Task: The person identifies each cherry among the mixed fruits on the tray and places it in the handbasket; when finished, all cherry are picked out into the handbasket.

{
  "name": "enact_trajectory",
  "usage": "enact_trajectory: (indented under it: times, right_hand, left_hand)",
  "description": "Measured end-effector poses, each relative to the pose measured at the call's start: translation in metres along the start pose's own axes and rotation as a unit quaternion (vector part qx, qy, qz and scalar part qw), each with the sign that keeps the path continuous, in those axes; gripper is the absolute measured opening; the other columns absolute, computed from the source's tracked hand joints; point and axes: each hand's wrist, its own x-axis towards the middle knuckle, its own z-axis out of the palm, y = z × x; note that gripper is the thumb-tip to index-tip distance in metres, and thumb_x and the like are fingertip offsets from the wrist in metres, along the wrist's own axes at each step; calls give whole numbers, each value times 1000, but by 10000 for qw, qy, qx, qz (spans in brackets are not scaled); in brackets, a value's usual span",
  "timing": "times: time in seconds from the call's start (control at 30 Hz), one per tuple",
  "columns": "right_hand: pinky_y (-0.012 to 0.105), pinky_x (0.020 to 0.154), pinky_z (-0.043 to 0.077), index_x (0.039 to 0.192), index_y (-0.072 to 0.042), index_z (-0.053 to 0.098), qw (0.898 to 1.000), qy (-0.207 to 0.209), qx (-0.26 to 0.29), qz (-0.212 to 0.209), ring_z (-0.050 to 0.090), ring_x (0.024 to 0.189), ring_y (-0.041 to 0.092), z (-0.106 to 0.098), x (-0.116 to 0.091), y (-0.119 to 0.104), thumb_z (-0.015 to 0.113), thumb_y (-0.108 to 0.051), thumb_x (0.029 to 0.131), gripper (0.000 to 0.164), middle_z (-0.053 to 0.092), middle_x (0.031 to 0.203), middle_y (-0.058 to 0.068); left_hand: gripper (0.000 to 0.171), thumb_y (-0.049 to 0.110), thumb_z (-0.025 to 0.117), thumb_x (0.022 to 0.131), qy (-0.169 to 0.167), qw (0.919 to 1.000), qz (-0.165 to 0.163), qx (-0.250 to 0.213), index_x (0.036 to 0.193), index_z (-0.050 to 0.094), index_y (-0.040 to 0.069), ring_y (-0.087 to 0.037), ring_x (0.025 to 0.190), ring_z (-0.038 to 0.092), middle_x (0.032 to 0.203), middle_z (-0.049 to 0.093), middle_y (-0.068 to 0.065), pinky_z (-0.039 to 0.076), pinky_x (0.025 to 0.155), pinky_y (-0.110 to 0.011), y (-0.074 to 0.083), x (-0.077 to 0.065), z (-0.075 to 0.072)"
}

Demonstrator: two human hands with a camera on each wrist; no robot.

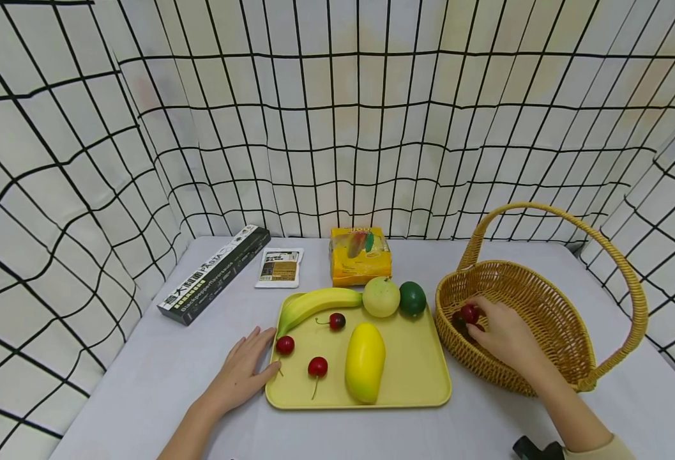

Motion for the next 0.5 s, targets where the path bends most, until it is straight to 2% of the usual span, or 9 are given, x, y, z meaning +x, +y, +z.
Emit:
enact_trajectory:
  times: [0.2,0.5]
  right_hand:
    - [40,62,51,111,0,59,9995,-291,-1,-110,58,84,31,3,1,2,71,-9,77,38,63,94,14]
    - [38,63,50,107,-2,62,9989,-413,-16,-199,55,82,26,11,5,7,74,-8,74,35,63,88,8]
  left_hand:
    - [66,36,61,86,-15,10000,-19,17,140,36,7,-33,135,21,141,39,-12,11,108,-54,0,1,0]
    - [66,36,61,86,-28,10000,-11,24,140,35,7,-33,135,21,141,39,-11,11,108,-53,-1,1,0]
